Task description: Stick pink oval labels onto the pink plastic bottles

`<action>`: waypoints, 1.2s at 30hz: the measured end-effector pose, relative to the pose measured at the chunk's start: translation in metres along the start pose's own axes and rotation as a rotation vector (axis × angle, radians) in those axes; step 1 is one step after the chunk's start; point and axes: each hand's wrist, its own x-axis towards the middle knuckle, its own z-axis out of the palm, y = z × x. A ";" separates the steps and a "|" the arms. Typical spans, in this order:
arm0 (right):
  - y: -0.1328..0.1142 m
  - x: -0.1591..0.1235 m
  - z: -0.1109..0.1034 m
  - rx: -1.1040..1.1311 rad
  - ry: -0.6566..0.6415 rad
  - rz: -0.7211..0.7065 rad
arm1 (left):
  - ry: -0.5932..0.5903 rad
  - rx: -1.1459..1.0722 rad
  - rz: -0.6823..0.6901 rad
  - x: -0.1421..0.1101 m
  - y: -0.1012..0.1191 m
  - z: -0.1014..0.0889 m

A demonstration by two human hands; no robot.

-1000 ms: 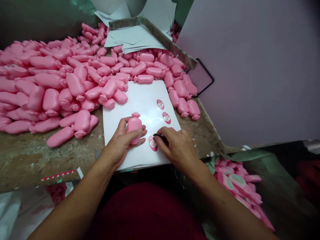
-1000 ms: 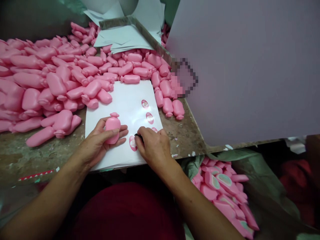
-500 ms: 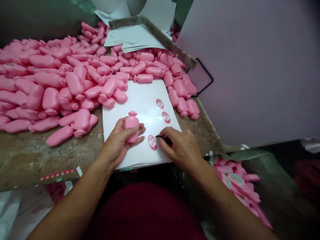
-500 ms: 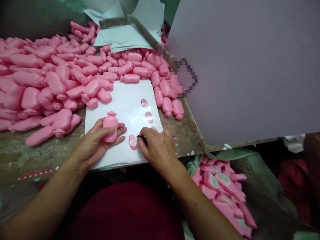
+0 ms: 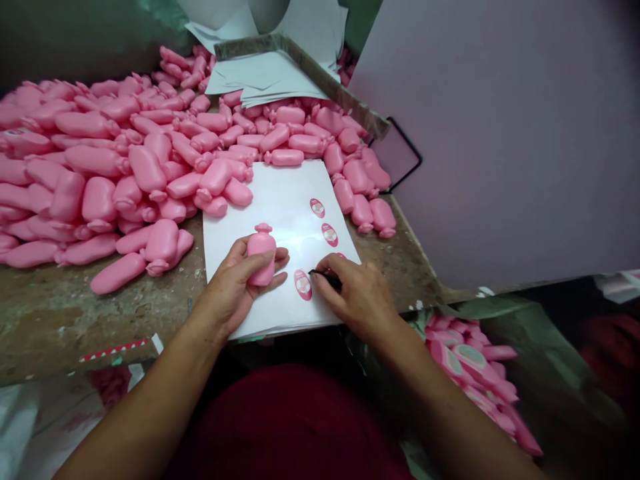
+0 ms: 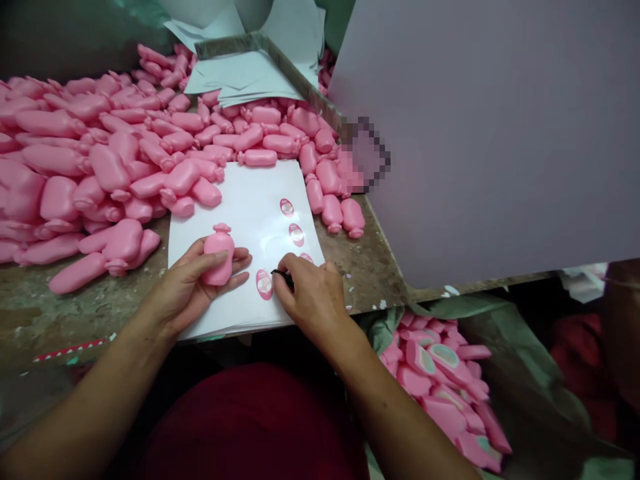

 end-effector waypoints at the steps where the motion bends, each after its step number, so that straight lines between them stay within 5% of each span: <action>1: -0.001 0.000 0.000 -0.011 0.002 -0.002 | 0.003 -0.016 -0.002 0.000 0.000 0.000; 36: -0.005 0.006 0.003 -0.036 0.025 -0.067 | -0.023 -0.025 0.005 0.000 -0.002 -0.002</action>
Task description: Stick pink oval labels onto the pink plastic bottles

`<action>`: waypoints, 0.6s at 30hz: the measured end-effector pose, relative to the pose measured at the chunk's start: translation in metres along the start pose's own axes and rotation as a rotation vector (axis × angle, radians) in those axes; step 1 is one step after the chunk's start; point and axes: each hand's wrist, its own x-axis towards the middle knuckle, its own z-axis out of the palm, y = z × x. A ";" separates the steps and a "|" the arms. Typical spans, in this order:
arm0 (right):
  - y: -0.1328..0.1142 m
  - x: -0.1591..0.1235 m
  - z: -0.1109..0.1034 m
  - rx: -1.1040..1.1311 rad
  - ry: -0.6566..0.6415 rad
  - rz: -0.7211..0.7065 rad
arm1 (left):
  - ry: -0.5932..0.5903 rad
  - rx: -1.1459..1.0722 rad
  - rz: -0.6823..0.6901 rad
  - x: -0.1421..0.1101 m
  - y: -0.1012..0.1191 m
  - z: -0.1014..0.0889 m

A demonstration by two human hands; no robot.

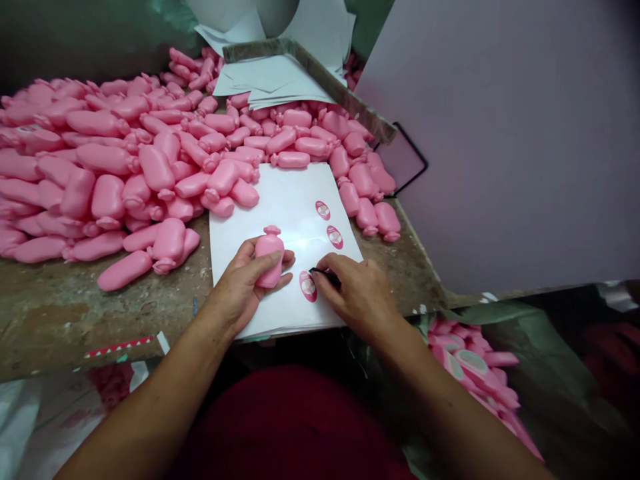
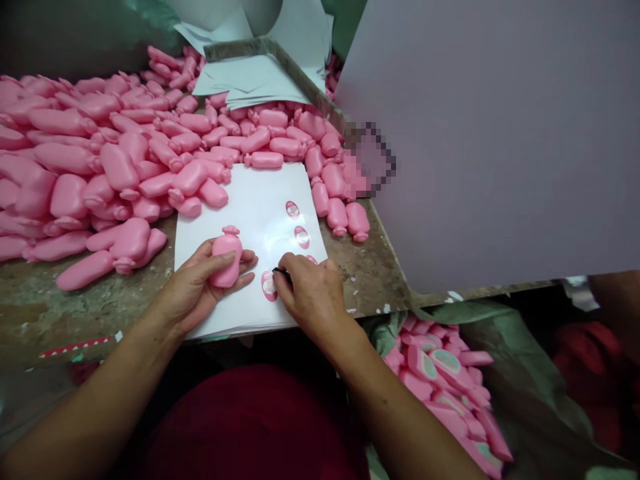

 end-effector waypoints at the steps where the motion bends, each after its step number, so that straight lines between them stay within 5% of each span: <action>1: 0.000 0.001 0.000 0.024 -0.014 0.011 | -0.001 0.002 0.001 0.000 0.000 0.000; 6: 0.005 0.004 -0.002 0.174 -0.067 0.066 | -0.004 -0.014 -0.006 0.001 -0.001 -0.002; 18: 0.004 -0.002 0.005 0.009 0.019 -0.016 | 0.045 -0.113 -0.049 0.003 0.001 -0.001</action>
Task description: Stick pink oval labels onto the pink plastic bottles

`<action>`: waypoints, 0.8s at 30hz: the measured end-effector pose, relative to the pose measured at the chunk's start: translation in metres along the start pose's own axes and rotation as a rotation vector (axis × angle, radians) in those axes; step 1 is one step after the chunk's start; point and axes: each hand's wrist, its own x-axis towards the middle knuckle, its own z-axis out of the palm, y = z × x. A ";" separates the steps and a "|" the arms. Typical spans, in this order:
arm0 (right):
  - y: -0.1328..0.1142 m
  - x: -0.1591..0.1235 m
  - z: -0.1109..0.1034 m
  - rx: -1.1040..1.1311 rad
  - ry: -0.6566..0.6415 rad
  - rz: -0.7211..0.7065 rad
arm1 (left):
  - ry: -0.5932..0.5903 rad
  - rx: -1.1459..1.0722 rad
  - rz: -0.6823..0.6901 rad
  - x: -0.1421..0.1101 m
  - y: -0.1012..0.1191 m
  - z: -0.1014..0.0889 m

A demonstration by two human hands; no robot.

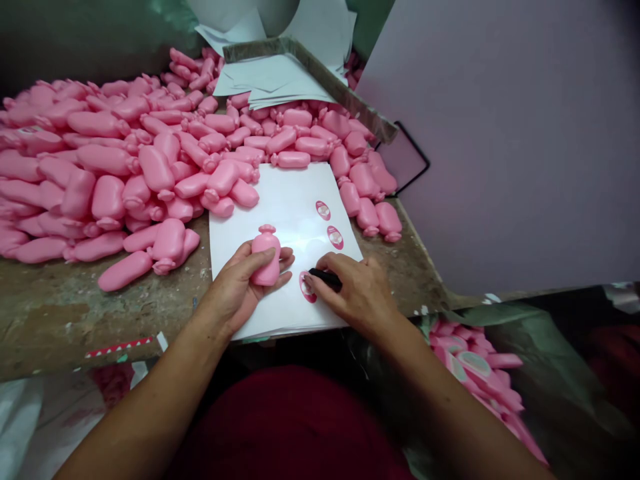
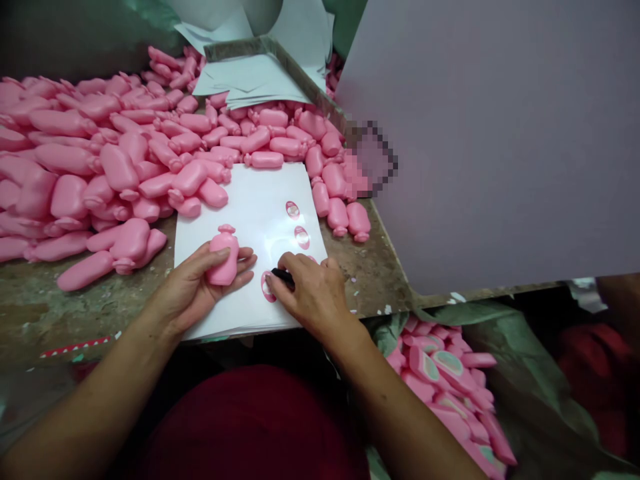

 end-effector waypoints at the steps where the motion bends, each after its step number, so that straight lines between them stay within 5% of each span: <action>1: -0.001 0.001 0.001 0.007 0.004 0.007 | -0.002 0.002 0.002 0.000 0.000 0.000; 6: -0.002 0.007 -0.001 0.097 -0.042 0.091 | 0.008 0.010 0.011 0.000 -0.001 0.001; 12: 0.003 0.010 -0.021 0.780 -0.110 0.303 | 0.018 0.015 0.051 0.001 -0.003 0.001; 17: -0.003 0.009 -0.033 1.100 -0.121 0.341 | -0.014 0.095 0.098 0.000 -0.004 -0.001; 24: -0.023 0.013 -0.029 1.062 -0.113 0.258 | -0.078 0.169 0.154 -0.020 -0.011 -0.001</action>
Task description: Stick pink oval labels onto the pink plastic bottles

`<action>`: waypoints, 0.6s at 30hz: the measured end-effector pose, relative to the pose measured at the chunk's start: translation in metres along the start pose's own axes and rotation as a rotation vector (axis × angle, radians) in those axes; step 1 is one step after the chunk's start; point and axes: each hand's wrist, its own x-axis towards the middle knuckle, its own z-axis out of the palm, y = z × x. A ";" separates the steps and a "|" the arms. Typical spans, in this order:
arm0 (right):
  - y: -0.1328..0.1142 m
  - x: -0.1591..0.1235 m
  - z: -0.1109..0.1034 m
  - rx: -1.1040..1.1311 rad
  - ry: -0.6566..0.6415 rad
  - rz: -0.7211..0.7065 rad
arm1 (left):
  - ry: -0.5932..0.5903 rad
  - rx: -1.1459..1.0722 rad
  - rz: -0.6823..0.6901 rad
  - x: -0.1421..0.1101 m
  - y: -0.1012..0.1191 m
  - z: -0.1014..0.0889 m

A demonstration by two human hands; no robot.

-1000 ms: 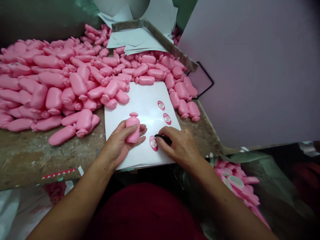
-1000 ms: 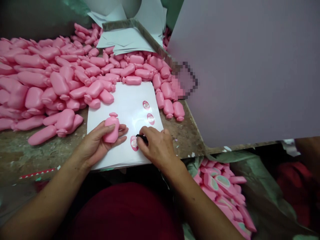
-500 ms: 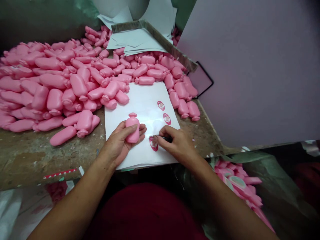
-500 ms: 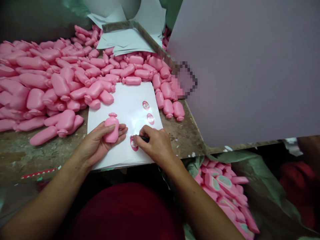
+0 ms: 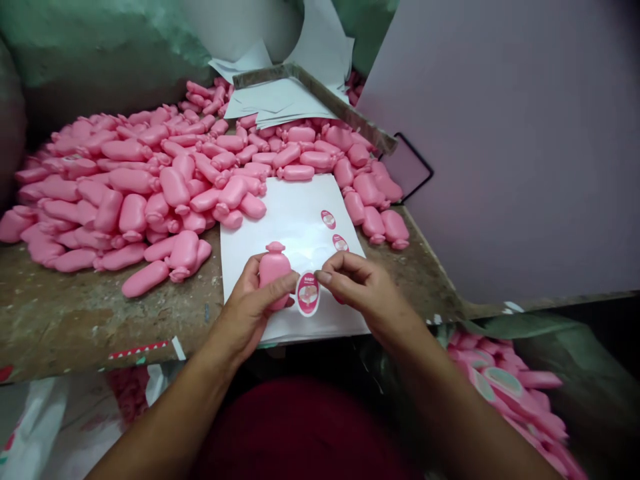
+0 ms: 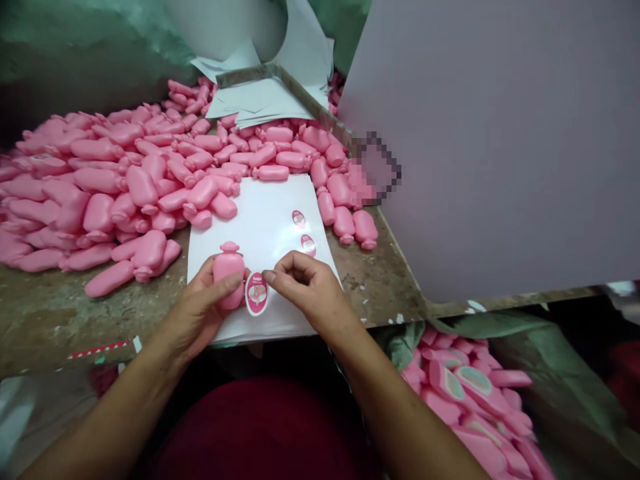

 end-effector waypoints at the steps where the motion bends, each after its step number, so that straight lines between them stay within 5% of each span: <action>1: 0.001 0.000 0.002 -0.032 -0.003 -0.014 | 0.010 0.031 0.010 -0.004 0.000 0.000; 8: 0.010 -0.009 0.000 -0.242 0.278 -0.207 | 0.096 0.187 0.070 -0.013 0.000 -0.002; 15: 0.000 -0.015 0.005 -0.040 -0.067 0.060 | 0.060 0.111 0.047 -0.014 -0.003 0.003; 18: -0.001 -0.016 0.004 -0.019 -0.055 0.051 | 0.079 0.117 0.086 -0.013 -0.006 0.003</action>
